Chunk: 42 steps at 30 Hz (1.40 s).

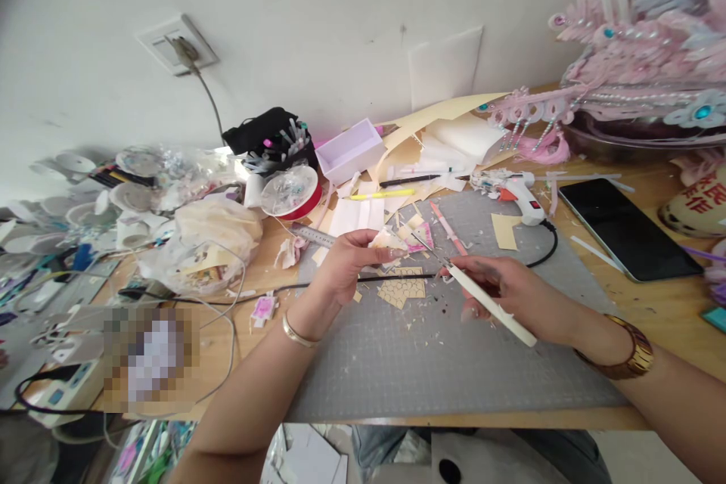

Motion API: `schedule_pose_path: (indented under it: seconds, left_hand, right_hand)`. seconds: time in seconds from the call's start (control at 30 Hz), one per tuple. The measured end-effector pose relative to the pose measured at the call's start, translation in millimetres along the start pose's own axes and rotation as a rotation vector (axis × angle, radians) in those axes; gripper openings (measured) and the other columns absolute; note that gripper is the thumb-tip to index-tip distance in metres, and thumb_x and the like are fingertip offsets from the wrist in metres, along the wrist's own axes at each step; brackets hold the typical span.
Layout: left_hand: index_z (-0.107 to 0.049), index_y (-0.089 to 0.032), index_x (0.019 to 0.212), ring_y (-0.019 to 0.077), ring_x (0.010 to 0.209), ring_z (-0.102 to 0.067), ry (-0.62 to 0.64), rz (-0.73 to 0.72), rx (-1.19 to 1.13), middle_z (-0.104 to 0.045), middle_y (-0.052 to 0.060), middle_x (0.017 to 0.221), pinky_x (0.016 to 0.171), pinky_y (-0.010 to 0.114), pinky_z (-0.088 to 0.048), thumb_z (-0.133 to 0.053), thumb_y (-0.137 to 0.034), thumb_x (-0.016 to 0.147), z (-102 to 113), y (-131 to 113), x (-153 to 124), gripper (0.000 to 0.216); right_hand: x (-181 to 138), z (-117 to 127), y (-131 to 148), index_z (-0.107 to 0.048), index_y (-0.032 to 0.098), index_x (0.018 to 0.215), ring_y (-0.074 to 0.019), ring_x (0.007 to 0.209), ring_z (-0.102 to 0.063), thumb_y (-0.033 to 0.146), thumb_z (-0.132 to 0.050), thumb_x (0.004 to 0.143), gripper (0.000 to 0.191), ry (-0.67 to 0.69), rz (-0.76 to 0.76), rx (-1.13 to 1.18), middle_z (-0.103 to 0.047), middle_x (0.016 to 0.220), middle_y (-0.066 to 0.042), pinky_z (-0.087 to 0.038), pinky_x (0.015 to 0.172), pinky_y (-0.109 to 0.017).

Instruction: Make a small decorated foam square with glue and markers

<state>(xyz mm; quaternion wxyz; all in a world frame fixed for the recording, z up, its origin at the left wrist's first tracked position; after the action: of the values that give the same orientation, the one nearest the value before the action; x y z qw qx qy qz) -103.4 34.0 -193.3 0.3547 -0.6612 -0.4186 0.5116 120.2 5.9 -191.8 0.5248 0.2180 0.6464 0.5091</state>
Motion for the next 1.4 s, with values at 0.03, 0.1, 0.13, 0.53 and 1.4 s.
schedule_pose_path:
  seconds: [0.03,0.1,0.13,0.53,1.4]
  left_hand:
    - [-0.075,-0.018,0.065,0.0105,0.061,-0.055,-0.001,0.005,-0.001,-0.069,0.0,0.067,0.063,0.026,-0.043,-0.094,-0.029,0.039,0,0,0,0.033]
    - [-0.076,-0.019,0.065,0.0113,0.062,-0.056,-0.004,0.013,0.004,-0.07,0.0,0.069,0.063,0.026,-0.044,-0.094,-0.03,0.038,-1,0,0,0.035]
    - [-0.076,-0.019,0.065,0.0116,0.062,-0.056,-0.003,0.015,0.008,-0.07,0.001,0.069,0.063,0.026,-0.044,-0.095,-0.031,0.037,-1,0,0,0.036]
    - [-0.075,-0.018,0.065,0.0108,0.06,-0.056,0.009,0.018,-0.005,-0.069,0.0,0.066,0.065,0.027,-0.045,-0.095,-0.03,0.038,-2,0,-1,0.036]
    - [-0.078,-0.02,0.065,0.0118,0.063,-0.058,0.054,0.003,-0.038,-0.072,0.0,0.069,0.068,0.027,-0.045,-0.091,-0.025,0.043,-5,1,-2,0.026]
  right_hand:
    - [0,0,-1,-0.078,0.021,0.092,-0.0114,0.049,-0.041,0.03,-0.083,0.049,0.044,-0.002,-0.009,0.015,-0.05,0.058,0.004,-0.032,0.042,-0.022]
    - [1,0,-4,-0.077,0.021,0.094,-0.0112,0.048,-0.041,0.031,-0.083,0.049,0.046,0.002,-0.023,0.028,-0.05,0.058,0.004,-0.032,0.042,-0.023]
    - [2,1,-5,-0.077,0.021,0.094,-0.0109,0.047,-0.04,0.032,-0.084,0.05,0.047,0.003,-0.03,0.029,-0.05,0.057,0.004,-0.032,0.042,-0.023]
    - [0,-1,-3,-0.078,0.021,0.094,-0.0116,0.048,-0.043,0.03,-0.08,0.053,0.042,0.028,-0.033,0.053,-0.052,0.057,0.003,-0.034,0.042,-0.023]
    - [-1,-8,-4,-0.073,0.019,0.096,-0.0085,0.046,-0.036,0.037,-0.079,0.059,0.041,0.063,-0.036,0.177,-0.052,0.055,0.004,-0.025,0.042,-0.021]
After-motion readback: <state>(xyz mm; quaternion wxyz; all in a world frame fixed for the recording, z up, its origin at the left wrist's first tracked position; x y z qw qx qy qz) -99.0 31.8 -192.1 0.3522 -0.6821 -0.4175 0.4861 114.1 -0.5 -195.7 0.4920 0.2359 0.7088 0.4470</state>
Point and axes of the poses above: each hand's wrist, its own x-axis towards the middle knuckle, its own z-axis out of the back of the hand, y = z × x, the point moved 4 cm from there along x, towards the middle knuckle
